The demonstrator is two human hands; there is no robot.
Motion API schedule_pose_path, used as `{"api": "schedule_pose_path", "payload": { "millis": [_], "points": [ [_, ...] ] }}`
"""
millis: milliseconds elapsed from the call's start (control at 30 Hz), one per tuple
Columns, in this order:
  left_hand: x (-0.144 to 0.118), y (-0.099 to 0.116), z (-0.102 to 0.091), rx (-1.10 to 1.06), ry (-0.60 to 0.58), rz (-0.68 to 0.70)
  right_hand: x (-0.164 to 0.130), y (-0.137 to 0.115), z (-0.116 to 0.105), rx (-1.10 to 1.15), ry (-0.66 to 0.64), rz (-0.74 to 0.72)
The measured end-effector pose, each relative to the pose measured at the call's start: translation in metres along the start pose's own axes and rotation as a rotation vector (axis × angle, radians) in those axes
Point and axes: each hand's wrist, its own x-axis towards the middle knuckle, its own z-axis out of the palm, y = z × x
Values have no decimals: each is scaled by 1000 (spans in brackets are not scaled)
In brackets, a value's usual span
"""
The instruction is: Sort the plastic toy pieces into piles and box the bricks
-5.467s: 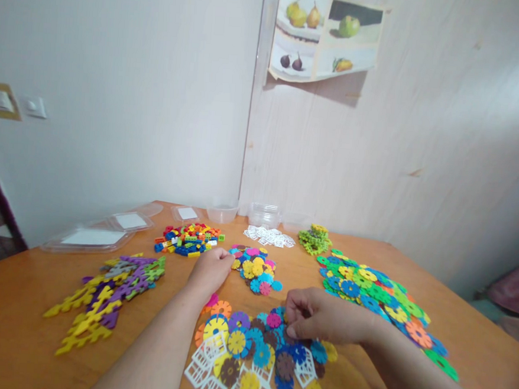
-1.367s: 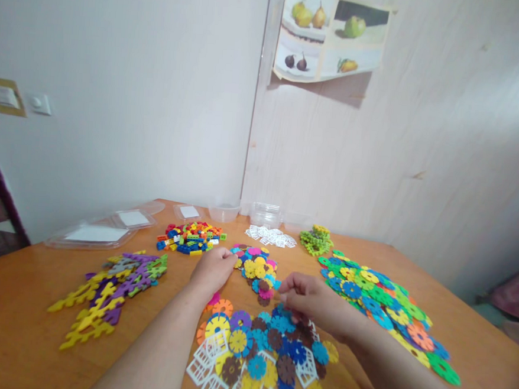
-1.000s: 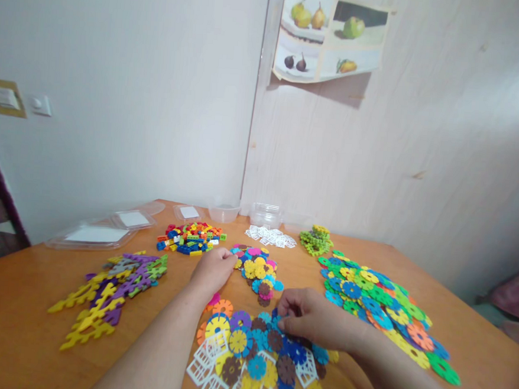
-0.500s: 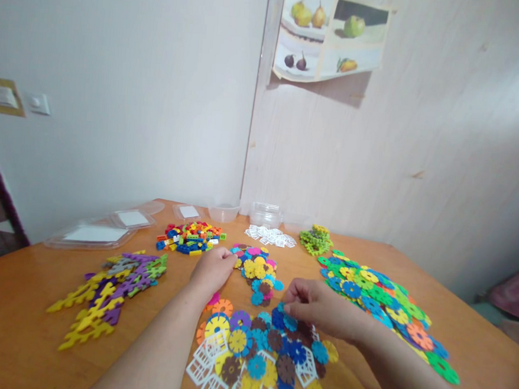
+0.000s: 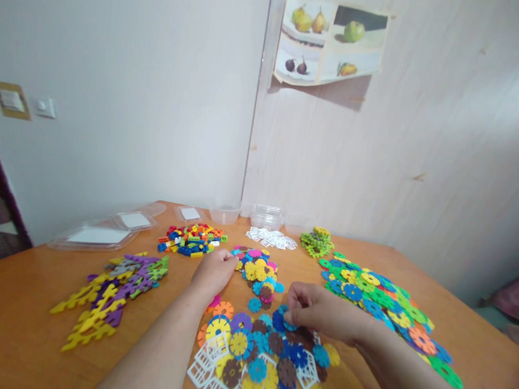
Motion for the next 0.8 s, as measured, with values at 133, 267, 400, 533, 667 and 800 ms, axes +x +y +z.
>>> {"api": "schedule_pose_path", "payload": {
  "millis": [133,267,400,533,667,800],
  "points": [
    [-1,1,0,21,6,7,17,-6,10,387,133,-21],
    [-1,1,0,13,8,-1,25,-6,25,291,239,-119],
    [-1,1,0,9,11,-15,17,-6,34,-54,220,-248],
    [-1,1,0,14,17,-19,8,-12,36,-244,197,-258],
    [-1,1,0,16,10,-6,9,-15,37,-292,176,-295],
    [1,0,1,4,-1,-9,16,-9,39,-229,175,-304]
  ]
}}
